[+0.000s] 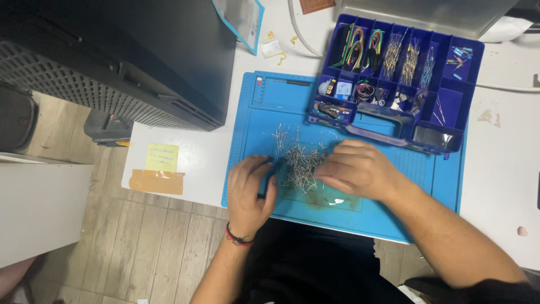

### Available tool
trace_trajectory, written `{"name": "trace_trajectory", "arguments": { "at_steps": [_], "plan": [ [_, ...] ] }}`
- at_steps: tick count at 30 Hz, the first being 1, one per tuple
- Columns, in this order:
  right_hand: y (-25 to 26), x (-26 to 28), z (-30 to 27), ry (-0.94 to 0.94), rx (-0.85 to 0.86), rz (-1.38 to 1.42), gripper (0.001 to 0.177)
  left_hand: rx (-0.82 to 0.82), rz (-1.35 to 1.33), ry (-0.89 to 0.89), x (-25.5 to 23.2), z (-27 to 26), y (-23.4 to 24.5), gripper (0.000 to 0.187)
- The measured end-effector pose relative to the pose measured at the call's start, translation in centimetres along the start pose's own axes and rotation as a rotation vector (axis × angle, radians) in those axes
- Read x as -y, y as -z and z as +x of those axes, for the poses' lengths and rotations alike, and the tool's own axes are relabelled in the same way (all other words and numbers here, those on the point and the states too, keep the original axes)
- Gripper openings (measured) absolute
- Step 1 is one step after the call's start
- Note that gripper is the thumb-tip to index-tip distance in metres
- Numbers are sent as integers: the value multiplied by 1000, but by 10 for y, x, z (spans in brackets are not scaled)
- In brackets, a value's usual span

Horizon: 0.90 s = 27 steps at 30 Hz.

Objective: The person strips the insulation from multiple small wires by hand. They pick up individual wires from a pile on a blue mat, pull the insulation off the ends, and place the stripped wires into a compartment of a blue parts organizer.

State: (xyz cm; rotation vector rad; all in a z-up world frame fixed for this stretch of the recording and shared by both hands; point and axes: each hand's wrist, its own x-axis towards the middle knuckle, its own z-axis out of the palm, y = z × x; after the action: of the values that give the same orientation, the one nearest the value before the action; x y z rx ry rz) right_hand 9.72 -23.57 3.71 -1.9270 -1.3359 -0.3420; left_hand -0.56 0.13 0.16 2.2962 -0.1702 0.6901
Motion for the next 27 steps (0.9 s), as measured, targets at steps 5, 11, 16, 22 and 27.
{"name": "trace_trajectory", "arguments": {
  "at_steps": [5,11,16,22,27],
  "plan": [
    [51,14,7,52,14,-288,23,57,-136,27,-8,15,29,23],
    [77,57,-83,-241,-73,-365,17,315,-29,-124,-6,43,55,30],
    [17,83,-192,-719,-201,-432,15,680,22,-363,1,43,13,53],
    [-24,64,-196,-232,-666,-817,50,607,152,-338,16,42,-23,66],
    [-22,72,-184,-306,-655,-769,54,589,93,-310,7,47,0,67]
  ]
}}
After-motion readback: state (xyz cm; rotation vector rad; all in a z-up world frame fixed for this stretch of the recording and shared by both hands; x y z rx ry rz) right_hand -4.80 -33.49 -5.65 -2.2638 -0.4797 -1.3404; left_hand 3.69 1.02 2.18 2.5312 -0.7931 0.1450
